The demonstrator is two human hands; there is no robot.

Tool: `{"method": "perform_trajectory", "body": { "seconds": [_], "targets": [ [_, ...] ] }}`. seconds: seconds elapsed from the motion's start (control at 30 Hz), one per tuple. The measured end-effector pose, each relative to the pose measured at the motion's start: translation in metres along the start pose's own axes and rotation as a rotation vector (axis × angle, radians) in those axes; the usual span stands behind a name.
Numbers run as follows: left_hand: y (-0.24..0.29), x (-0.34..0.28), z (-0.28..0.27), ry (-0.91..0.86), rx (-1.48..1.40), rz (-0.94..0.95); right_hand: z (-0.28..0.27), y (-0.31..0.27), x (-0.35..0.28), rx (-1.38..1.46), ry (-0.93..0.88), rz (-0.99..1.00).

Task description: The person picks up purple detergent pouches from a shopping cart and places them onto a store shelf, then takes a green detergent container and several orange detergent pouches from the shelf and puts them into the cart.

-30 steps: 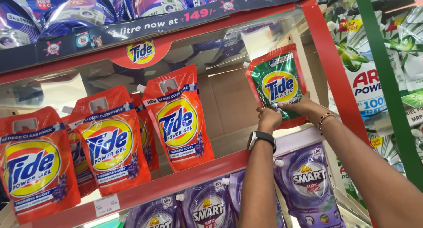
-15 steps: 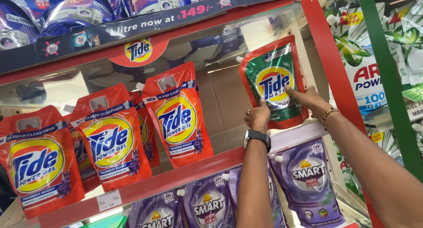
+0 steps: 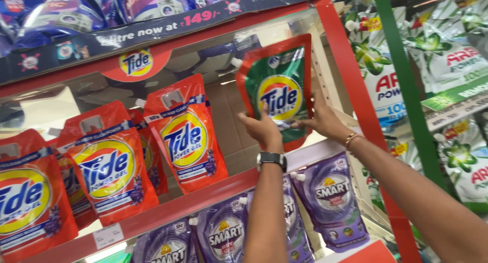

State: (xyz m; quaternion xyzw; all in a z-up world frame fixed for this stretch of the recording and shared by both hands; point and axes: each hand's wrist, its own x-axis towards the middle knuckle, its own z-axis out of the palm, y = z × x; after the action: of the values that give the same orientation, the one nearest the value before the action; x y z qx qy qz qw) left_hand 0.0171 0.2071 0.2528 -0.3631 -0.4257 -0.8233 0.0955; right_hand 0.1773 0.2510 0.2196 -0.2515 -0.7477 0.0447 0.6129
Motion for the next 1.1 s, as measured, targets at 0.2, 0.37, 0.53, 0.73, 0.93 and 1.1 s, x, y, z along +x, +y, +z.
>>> {"method": "perform_trajectory", "body": {
  "seconds": [0.2,0.37,0.53,0.73,0.93,1.1],
  "targets": [
    [0.029,0.001,-0.022,0.071,-0.349,0.256,-0.024,-0.081,-0.018,0.035,0.325,-0.317],
    [0.099,-0.026,-0.092,-0.257,-0.705,0.4,-0.072,-0.11,-0.053,0.3,0.256,-0.39],
    [0.116,-0.085,-0.153,-0.571,-0.714,0.369,-0.111,-0.141,-0.145,0.424,0.128,-0.242],
    [0.04,-0.207,-0.223,-0.722,-0.474,-0.228,-0.121,-0.129,-0.29,0.421,0.151,0.46],
    [-0.057,-0.33,-0.272,-0.946,-0.162,-0.628,-0.116,-0.074,-0.437,0.29,0.126,0.958],
    [-0.115,-0.427,-0.305,-1.163,-0.188,-0.614,-0.134,-0.036,-0.541,0.038,-0.042,1.124]
  ]
}}
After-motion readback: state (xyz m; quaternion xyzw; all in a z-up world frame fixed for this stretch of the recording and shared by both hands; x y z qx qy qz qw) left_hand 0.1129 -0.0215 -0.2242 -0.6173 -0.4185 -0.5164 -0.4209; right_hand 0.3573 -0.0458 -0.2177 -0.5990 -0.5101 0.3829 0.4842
